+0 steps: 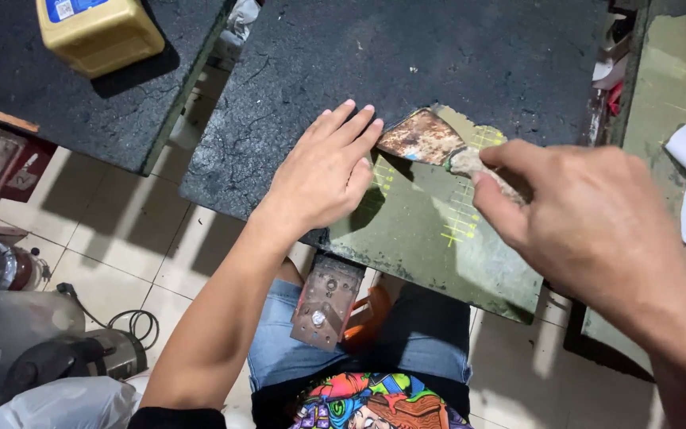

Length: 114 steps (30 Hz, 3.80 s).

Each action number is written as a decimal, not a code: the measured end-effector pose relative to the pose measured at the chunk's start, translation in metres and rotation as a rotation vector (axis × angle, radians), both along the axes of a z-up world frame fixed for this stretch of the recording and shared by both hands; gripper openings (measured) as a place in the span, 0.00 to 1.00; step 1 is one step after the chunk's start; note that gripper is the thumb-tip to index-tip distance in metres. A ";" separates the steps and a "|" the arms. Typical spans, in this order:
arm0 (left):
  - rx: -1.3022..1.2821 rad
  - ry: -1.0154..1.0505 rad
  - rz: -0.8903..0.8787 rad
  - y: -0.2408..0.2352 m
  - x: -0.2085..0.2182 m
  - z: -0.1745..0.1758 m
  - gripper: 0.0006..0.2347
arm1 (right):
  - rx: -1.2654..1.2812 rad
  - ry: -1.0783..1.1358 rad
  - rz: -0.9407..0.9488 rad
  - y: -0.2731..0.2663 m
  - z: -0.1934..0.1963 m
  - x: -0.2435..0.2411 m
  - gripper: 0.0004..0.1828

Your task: Using a metal putty knife to scrape dried ink or emulsion residue off a green stencil on a workbench.

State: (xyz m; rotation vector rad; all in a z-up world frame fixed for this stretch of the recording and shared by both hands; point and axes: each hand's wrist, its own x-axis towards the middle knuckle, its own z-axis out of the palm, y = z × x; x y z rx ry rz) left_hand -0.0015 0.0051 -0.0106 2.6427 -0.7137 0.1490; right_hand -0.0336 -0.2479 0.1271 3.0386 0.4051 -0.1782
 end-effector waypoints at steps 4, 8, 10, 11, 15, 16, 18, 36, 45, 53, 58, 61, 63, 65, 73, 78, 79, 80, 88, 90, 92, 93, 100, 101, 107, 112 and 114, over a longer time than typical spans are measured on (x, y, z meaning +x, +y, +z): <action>0.046 0.068 -0.005 -0.002 0.001 0.007 0.24 | 0.002 -0.149 0.076 -0.008 -0.015 0.005 0.19; -0.003 0.108 0.009 -0.002 0.000 0.008 0.24 | 0.007 -0.191 0.062 -0.007 -0.020 0.002 0.17; -0.014 0.120 0.012 -0.002 0.001 0.008 0.24 | 0.088 -0.327 0.156 -0.010 -0.025 0.000 0.13; -0.014 0.121 0.007 -0.003 0.000 0.008 0.24 | 0.087 -0.326 0.150 -0.007 -0.022 -0.002 0.13; -0.015 0.145 0.027 -0.003 0.001 0.010 0.25 | 0.177 -0.235 0.132 -0.006 -0.028 -0.008 0.15; -0.006 0.172 0.025 -0.003 0.002 0.010 0.26 | 0.222 -0.321 0.173 -0.009 -0.036 -0.010 0.13; -0.008 0.175 0.031 -0.004 0.001 0.013 0.26 | 0.246 -0.294 0.168 -0.008 -0.035 -0.010 0.16; 0.047 0.114 0.021 -0.004 0.001 0.009 0.25 | 0.461 -0.356 0.226 -0.021 -0.076 -0.025 0.13; 0.000 0.153 0.039 -0.007 -0.005 0.017 0.26 | 0.580 -0.201 0.059 -0.018 -0.064 -0.027 0.11; -0.190 0.084 0.006 0.000 -0.015 0.011 0.32 | 0.618 0.083 -0.219 -0.004 -0.040 -0.033 0.19; -0.285 0.028 -0.012 0.001 -0.012 0.009 0.35 | 0.812 0.169 -0.397 -0.007 -0.033 -0.017 0.13; -0.039 0.125 0.000 -0.002 -0.008 0.016 0.29 | 0.965 0.001 -0.306 -0.021 -0.039 -0.010 0.10; 0.063 0.082 0.015 -0.006 -0.005 0.016 0.26 | 0.920 -0.075 -0.234 -0.036 -0.039 -0.012 0.09; 0.164 0.046 0.035 -0.009 -0.005 0.015 0.25 | 0.873 -0.143 -0.159 -0.043 -0.030 -0.018 0.09; 0.122 0.098 0.111 -0.009 -0.001 0.012 0.25 | 0.228 -0.085 -0.043 -0.017 -0.020 -0.020 0.20; 0.133 0.071 0.060 -0.006 -0.004 0.016 0.26 | 0.166 -0.008 -0.043 0.000 -0.008 -0.003 0.21; 0.112 0.090 0.058 -0.007 -0.004 0.018 0.28 | 0.159 0.036 -0.070 0.005 -0.002 -0.001 0.21; 0.109 0.097 0.062 -0.007 -0.005 0.019 0.28 | 0.155 0.043 -0.065 0.004 -0.006 -0.001 0.21; 0.135 0.094 0.024 -0.005 0.000 0.005 0.27 | 0.227 -0.216 0.088 -0.002 -0.027 -0.007 0.16; 0.136 0.074 0.020 -0.005 -0.001 0.004 0.27 | 0.221 -0.230 0.113 -0.002 -0.028 -0.008 0.17; 0.134 0.045 0.018 -0.005 0.000 0.004 0.27 | 0.213 -0.251 0.141 -0.003 -0.032 -0.010 0.17; 0.144 0.052 0.018 -0.005 0.000 0.004 0.27 | 0.213 -0.226 0.132 -0.005 -0.036 -0.012 0.18; 0.164 0.105 0.042 -0.008 -0.002 0.007 0.28 | 0.362 -0.233 0.149 -0.011 -0.057 -0.022 0.18; 0.169 0.101 0.042 -0.008 -0.003 0.010 0.28 | 0.367 -0.237 0.148 -0.011 -0.058 -0.020 0.18; -0.148 0.052 0.068 -0.005 -0.009 0.018 0.31 | 0.350 -0.225 0.079 -0.005 -0.055 -0.020 0.19; -0.462 -0.010 0.019 0.000 -0.010 0.006 0.33 | 0.511 -0.275 0.086 -0.005 -0.062 -0.026 0.16; -0.482 -0.009 0.013 0.001 -0.015 0.006 0.33 | 0.555 -0.278 0.084 -0.005 -0.066 -0.029 0.14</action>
